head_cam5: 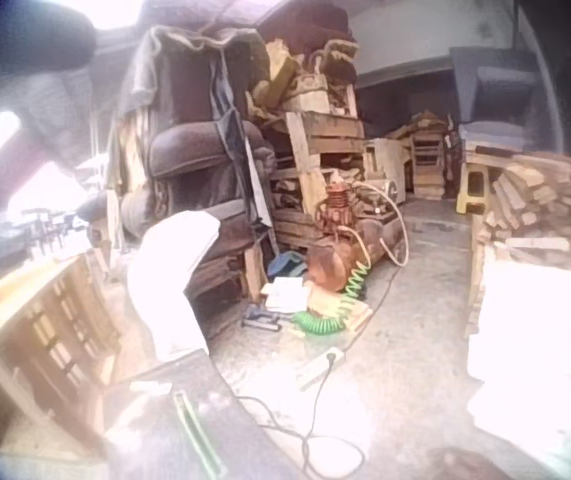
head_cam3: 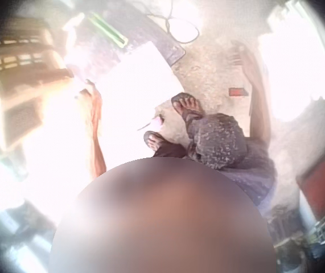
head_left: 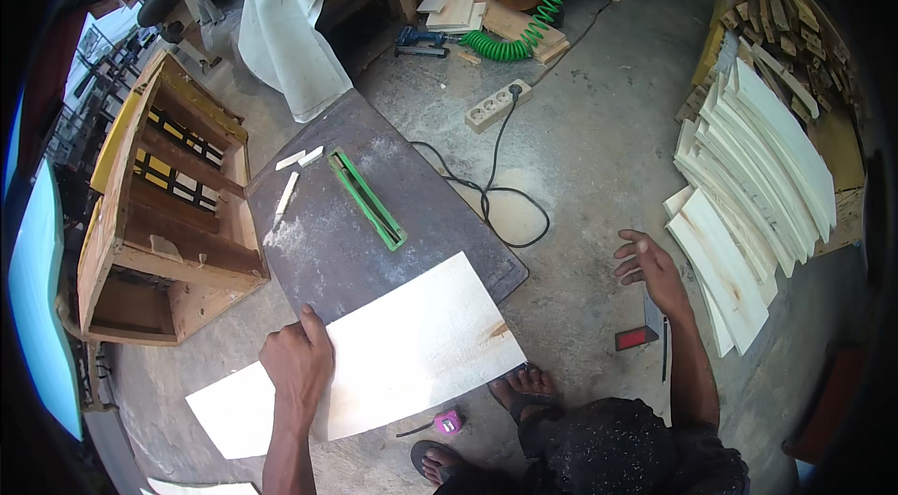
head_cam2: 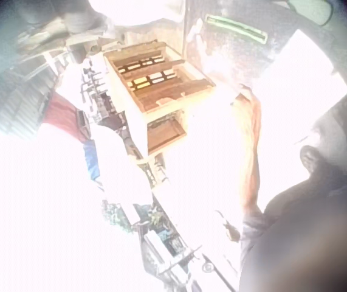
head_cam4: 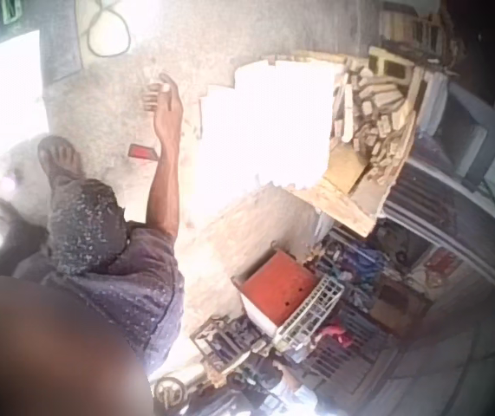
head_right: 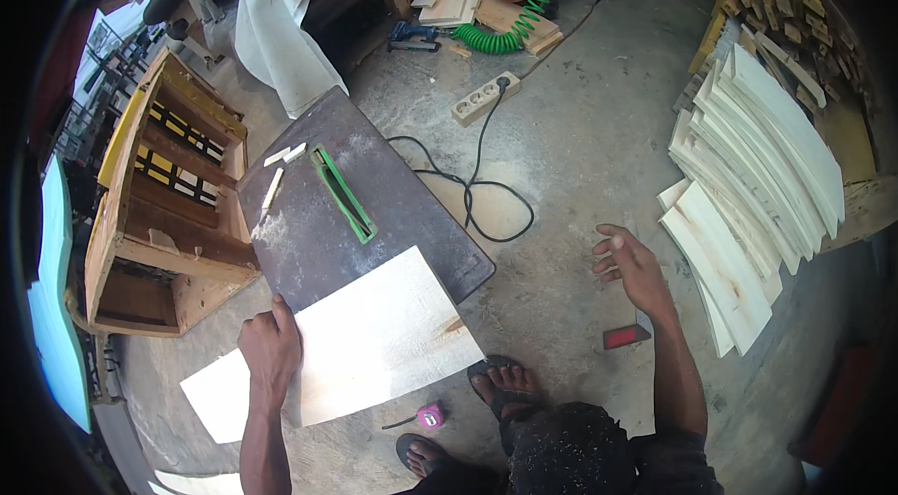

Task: The person measures and marks wooden planks with a tape measure, pencil, and try square, then cuts them on a table saw. The person stacks the cut pieces and briefly interacts with another person in the workshop.

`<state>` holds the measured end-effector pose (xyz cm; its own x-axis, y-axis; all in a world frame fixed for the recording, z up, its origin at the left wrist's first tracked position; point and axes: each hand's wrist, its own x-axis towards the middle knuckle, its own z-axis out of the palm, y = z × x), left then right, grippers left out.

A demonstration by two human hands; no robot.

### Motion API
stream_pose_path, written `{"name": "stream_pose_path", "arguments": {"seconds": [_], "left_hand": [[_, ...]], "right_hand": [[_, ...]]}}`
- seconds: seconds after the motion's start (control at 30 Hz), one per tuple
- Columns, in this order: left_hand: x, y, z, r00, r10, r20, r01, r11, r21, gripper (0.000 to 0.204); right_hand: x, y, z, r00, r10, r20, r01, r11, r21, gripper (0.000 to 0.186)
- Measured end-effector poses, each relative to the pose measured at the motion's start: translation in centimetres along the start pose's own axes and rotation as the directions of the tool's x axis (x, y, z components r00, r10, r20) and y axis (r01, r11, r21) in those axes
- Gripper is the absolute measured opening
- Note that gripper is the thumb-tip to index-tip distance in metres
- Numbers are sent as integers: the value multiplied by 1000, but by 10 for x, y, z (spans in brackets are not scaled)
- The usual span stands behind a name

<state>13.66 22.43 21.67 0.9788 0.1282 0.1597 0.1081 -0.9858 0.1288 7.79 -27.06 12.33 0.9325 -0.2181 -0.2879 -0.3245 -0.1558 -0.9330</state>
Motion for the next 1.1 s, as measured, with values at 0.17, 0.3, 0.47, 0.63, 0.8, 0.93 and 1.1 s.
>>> {"name": "stream_pose_path", "arguments": {"seconds": [0.17,0.3,0.47,0.63,0.8,0.93,1.1], "left_hand": [[1,66,-3,992,114,45,-108,987,-122,57],[0,73,-17,881,399,-255,-452,870,-196,31],[-94,54,-10,679,730,81,-528,562,-636,26],[-217,-3,124,514,701,493,-563,710,-422,53],[-256,-43,187,474,649,595,-643,717,-270,70],[-236,-45,223,404,573,713,-504,790,-349,61],[-203,-13,202,521,684,511,-167,668,-725,40]], "right_hand": [[-24,-58,108,889,-383,250,349,922,169,66],[5,-92,87,962,-208,179,213,977,-11,71],[69,-49,38,985,-171,-28,161,965,-208,61],[21,-4,17,919,-137,-370,37,964,-264,47],[-90,157,-55,939,209,-272,-337,424,-841,40],[-158,255,-81,854,93,-511,-503,396,-768,45],[-157,256,-73,761,-161,-629,-430,601,-674,24]]}}
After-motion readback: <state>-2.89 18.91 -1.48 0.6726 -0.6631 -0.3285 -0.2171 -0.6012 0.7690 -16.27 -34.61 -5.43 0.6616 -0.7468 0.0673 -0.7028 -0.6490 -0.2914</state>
